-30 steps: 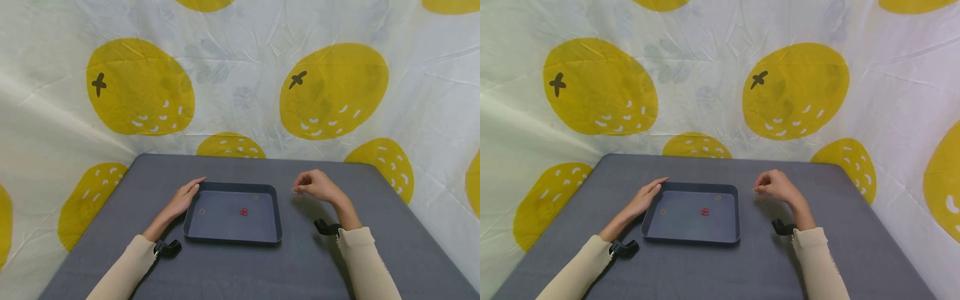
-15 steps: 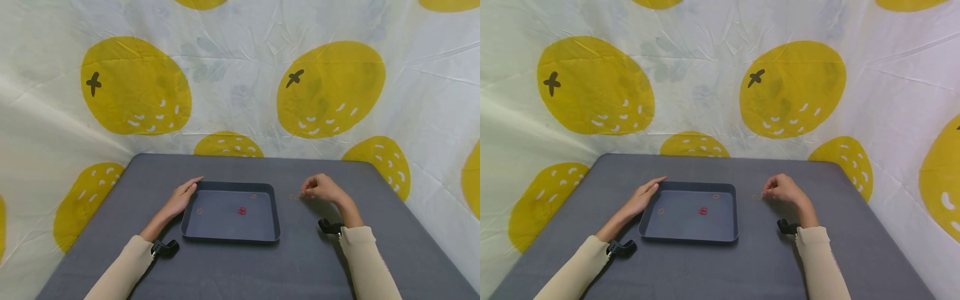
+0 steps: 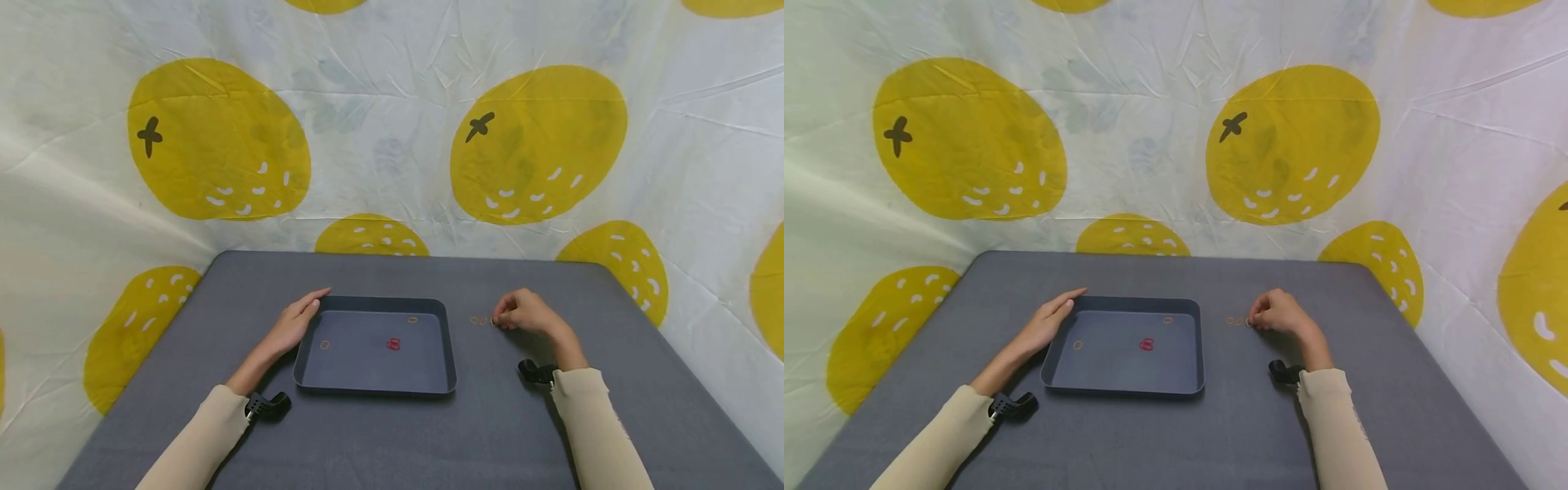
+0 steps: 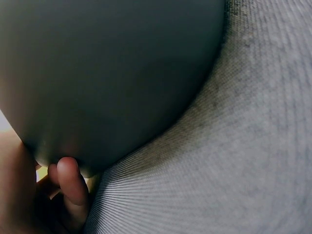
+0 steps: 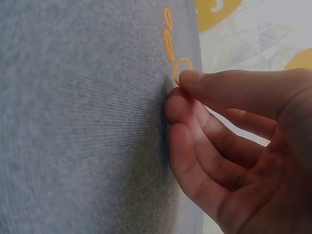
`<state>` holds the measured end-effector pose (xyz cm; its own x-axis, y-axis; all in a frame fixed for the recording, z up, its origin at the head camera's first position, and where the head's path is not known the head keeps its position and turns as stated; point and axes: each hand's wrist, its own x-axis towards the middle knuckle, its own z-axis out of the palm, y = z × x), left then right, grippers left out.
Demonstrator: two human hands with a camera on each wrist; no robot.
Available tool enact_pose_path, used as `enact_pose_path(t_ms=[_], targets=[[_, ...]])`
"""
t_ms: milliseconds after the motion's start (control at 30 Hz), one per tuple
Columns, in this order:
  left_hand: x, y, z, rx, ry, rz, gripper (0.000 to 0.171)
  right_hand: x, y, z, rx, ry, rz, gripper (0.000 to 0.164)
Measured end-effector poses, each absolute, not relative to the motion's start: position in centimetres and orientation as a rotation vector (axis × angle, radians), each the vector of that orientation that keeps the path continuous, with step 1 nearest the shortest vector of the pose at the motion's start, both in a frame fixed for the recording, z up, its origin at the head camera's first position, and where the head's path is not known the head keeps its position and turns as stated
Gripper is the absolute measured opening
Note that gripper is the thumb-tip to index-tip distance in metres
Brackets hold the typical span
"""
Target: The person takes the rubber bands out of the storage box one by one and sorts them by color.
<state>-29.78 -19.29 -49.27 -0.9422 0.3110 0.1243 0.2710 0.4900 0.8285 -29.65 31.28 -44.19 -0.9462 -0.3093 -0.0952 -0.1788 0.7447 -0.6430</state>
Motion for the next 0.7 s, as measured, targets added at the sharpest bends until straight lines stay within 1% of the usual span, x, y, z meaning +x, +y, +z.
enact_pose_path(t_ms=[700], targets=[[-29.81,-19.33,-49.21,0.535,2.667,1.492,0.046,-29.94,31.09,-44.77,-0.311,2.771,-0.942,0.011]])
